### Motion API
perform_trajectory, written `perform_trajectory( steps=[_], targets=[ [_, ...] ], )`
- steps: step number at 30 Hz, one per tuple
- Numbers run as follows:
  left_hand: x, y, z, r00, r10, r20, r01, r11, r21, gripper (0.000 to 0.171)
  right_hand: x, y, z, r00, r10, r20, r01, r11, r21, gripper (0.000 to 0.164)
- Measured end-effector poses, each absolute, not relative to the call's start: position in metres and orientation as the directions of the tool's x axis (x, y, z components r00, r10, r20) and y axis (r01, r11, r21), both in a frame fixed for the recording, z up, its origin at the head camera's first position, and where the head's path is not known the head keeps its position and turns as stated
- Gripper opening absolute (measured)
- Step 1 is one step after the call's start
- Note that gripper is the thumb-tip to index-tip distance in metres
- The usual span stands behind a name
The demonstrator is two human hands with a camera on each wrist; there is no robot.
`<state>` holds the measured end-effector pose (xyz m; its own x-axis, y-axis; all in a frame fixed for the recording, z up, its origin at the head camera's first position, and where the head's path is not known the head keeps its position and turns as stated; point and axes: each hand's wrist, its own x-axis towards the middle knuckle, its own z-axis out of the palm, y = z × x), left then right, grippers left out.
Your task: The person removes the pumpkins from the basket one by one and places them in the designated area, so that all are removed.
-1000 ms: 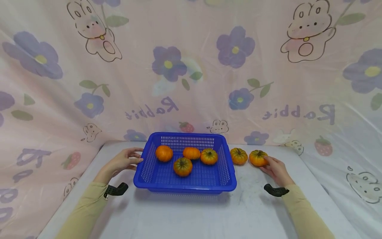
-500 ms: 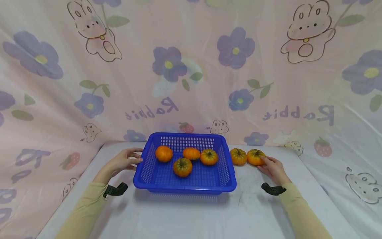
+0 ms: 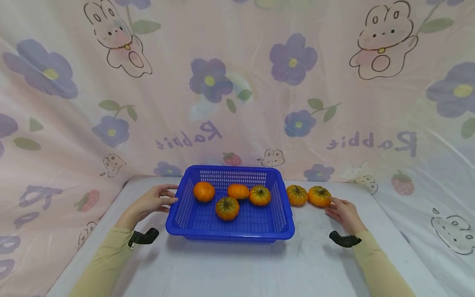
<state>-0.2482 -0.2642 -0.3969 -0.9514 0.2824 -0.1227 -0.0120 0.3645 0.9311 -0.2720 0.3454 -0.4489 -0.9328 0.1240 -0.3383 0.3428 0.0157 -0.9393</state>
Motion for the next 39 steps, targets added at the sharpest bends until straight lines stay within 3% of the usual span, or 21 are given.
perform_trajectory(
  steps=[6,14,25,39],
  targets=[
    [-0.248,-0.264,-0.397,-0.952,0.28,-0.122,-0.012,0.363,0.932,0.059,-0.263,0.358,-0.444,-0.942,0.073,-0.327,0.332,0.078,-0.94,0.08],
    [-0.248,-0.264,-0.401,-0.952,0.272,-0.141,-0.034,0.363,0.931,0.061,-0.256,0.366,-0.427,-0.958,0.067,-0.279,0.285,0.093,-0.954,0.075],
    [-0.245,-0.267,-0.404,-0.948,0.289,-0.134,-0.018,0.37,0.929,0.061,-0.256,0.344,-0.399,-0.984,0.045,-0.171,0.176,0.139,-0.975,0.083],
    [-0.253,-0.266,-0.398,-0.947,0.292,-0.133,-0.011,0.385,0.923,0.06,-0.258,0.305,-0.363,-0.981,-0.19,-0.047,-0.002,0.251,-0.968,0.065]
  ],
)
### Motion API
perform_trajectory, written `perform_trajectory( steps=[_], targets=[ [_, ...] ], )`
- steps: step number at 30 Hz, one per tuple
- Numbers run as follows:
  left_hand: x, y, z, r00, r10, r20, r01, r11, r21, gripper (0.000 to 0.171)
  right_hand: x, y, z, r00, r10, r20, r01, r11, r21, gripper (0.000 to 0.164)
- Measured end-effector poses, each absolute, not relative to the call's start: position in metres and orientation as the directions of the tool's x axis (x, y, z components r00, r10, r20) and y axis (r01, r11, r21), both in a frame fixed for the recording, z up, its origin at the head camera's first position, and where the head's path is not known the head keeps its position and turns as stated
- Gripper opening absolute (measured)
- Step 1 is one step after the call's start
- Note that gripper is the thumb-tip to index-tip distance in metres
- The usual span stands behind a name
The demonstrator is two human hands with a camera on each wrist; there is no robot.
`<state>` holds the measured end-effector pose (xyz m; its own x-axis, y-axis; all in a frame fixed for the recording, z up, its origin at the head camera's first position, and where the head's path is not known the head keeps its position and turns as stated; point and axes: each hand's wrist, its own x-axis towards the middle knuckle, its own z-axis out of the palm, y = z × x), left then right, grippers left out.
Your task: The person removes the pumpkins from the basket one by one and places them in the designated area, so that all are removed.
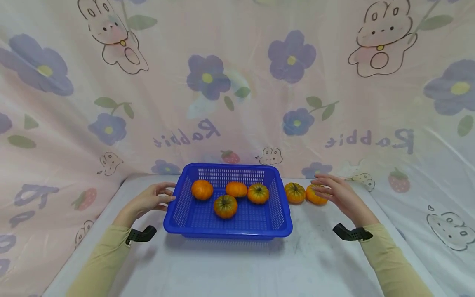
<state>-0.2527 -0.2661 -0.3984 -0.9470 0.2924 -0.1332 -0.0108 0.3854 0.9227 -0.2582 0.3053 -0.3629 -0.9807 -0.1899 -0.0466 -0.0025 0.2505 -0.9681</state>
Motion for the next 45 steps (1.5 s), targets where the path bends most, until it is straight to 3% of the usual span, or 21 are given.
perform_trajectory(
  steps=[19,30,45],
  targets=[
    [-0.252,-0.266,-0.396,-0.947,0.287,-0.142,-0.017,0.397,0.917,0.061,-0.272,0.251,-0.351,-0.926,-0.377,-0.022,-0.065,0.216,-0.974,0.056],
    [-0.251,-0.265,-0.397,-0.951,0.275,-0.142,-0.02,0.403,0.915,0.062,-0.28,0.219,-0.355,-0.884,-0.464,-0.045,-0.04,0.17,-0.985,0.054],
    [-0.25,-0.265,-0.399,-0.95,0.274,-0.148,-0.034,0.381,0.924,0.061,-0.293,0.179,-0.361,-0.879,-0.462,-0.115,0.044,0.161,-0.986,0.049]
  ],
)
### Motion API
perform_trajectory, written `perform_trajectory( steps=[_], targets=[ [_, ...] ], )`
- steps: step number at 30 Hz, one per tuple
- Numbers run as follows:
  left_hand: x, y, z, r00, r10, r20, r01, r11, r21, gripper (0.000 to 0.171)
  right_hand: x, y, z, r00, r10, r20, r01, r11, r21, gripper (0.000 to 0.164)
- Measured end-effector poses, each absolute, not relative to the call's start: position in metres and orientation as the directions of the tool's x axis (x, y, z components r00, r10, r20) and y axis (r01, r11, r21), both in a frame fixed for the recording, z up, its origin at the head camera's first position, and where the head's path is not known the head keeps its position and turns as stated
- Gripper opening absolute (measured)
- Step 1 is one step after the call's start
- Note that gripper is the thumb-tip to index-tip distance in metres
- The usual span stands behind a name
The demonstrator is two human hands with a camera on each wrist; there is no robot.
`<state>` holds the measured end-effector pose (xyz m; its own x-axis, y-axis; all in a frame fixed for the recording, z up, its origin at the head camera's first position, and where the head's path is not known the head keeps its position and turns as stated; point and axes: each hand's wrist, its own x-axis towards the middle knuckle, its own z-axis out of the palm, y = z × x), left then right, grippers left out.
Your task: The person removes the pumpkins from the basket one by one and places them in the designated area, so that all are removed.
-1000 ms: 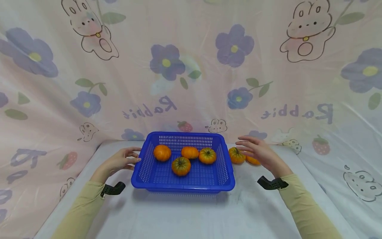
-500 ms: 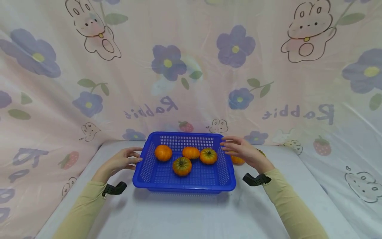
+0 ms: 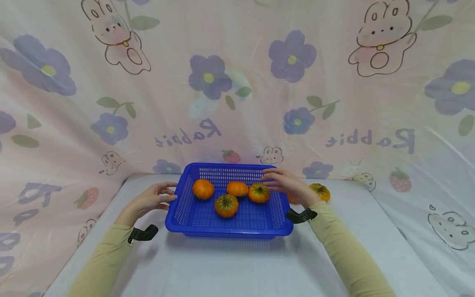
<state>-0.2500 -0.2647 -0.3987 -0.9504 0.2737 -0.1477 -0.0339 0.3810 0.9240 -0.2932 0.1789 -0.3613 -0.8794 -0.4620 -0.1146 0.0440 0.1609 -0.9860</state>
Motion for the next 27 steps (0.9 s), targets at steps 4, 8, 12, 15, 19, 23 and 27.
perform_trajectory(
  steps=[4,8,12,15,19,23,27],
  targets=[
    [-0.25,-0.264,-0.399,-0.951,0.27,-0.153,-0.04,0.382,0.923,0.061,-0.297,0.172,-0.362,-0.873,-0.469,-0.134,0.057,0.174,-0.983,0.052],
    [-0.249,-0.264,-0.399,-0.95,0.275,-0.149,-0.036,0.377,0.925,0.061,-0.301,0.168,-0.363,-0.876,-0.458,-0.149,0.066,0.192,-0.979,0.052],
    [-0.25,-0.265,-0.398,-0.948,0.282,-0.145,-0.031,0.373,0.927,0.061,-0.308,0.164,-0.368,-0.886,-0.434,-0.162,0.08,0.201,-0.976,0.051],
    [-0.25,-0.265,-0.399,-0.947,0.285,-0.148,-0.03,0.381,0.924,0.062,-0.316,0.161,-0.372,-0.897,-0.405,-0.174,0.095,0.21,-0.973,0.051],
    [-0.251,-0.266,-0.399,-0.948,0.284,-0.144,-0.024,0.387,0.922,0.062,-0.324,0.156,-0.375,-0.916,-0.354,-0.189,0.102,0.25,-0.963,0.051],
    [-0.251,-0.267,-0.4,-0.947,0.288,-0.139,-0.019,0.384,0.923,0.062,-0.326,0.151,-0.375,-0.919,-0.336,-0.204,0.092,0.322,-0.942,0.05],
    [-0.251,-0.267,-0.4,-0.948,0.287,-0.138,-0.018,0.382,0.924,0.062,-0.324,0.147,-0.375,-0.917,-0.339,-0.209,0.054,0.415,-0.908,0.046]
  ],
)
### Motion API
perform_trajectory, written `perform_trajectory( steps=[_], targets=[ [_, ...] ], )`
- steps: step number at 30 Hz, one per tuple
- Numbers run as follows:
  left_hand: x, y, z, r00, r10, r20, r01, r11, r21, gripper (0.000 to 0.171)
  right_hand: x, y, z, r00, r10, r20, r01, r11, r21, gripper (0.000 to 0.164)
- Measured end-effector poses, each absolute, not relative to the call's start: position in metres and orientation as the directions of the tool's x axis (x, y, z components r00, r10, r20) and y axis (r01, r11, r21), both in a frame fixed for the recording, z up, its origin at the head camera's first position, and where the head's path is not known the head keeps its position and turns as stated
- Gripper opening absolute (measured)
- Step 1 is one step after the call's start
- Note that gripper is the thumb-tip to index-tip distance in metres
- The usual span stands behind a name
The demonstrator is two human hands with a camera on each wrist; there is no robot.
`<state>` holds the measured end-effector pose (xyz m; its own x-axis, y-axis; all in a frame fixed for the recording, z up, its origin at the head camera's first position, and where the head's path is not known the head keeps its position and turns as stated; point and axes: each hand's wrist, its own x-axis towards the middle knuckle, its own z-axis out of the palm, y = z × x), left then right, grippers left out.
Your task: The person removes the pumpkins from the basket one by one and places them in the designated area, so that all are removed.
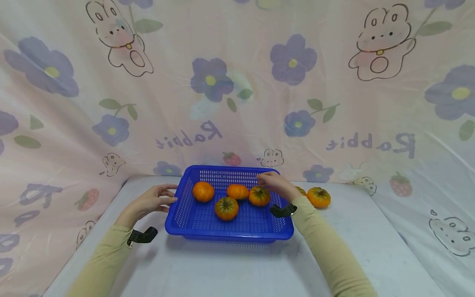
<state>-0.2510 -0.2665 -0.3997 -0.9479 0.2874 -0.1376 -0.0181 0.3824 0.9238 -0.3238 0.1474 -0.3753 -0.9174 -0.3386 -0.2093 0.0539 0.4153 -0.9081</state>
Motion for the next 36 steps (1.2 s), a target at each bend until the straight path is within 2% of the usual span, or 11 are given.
perform_trajectory(
  steps=[5,15,22,29,36],
  targets=[
    [-0.25,-0.266,-0.399,-0.95,0.28,-0.137,-0.02,0.383,0.923,0.061,-0.323,0.143,-0.378,-0.937,-0.302,-0.176,0.003,0.496,-0.868,0.031],
    [-0.25,-0.266,-0.401,-0.949,0.283,-0.139,-0.021,0.384,0.923,0.062,-0.324,0.14,-0.383,-0.942,-0.265,-0.207,0.048,0.505,-0.862,0.029],
    [-0.253,-0.266,-0.399,-0.949,0.281,-0.142,-0.023,0.388,0.921,0.062,-0.329,0.137,-0.384,-0.933,-0.244,-0.266,0.111,0.505,-0.856,0.045],
    [-0.252,-0.265,-0.397,-0.951,0.273,-0.143,-0.025,0.393,0.919,0.061,-0.325,0.136,-0.386,-0.899,-0.33,-0.29,0.076,0.533,-0.842,0.04],
    [-0.251,-0.266,-0.397,-0.946,0.295,-0.131,-0.006,0.388,0.922,0.061,-0.324,0.138,-0.389,-0.881,-0.355,-0.312,0.065,0.563,-0.824,0.043]
  ],
)
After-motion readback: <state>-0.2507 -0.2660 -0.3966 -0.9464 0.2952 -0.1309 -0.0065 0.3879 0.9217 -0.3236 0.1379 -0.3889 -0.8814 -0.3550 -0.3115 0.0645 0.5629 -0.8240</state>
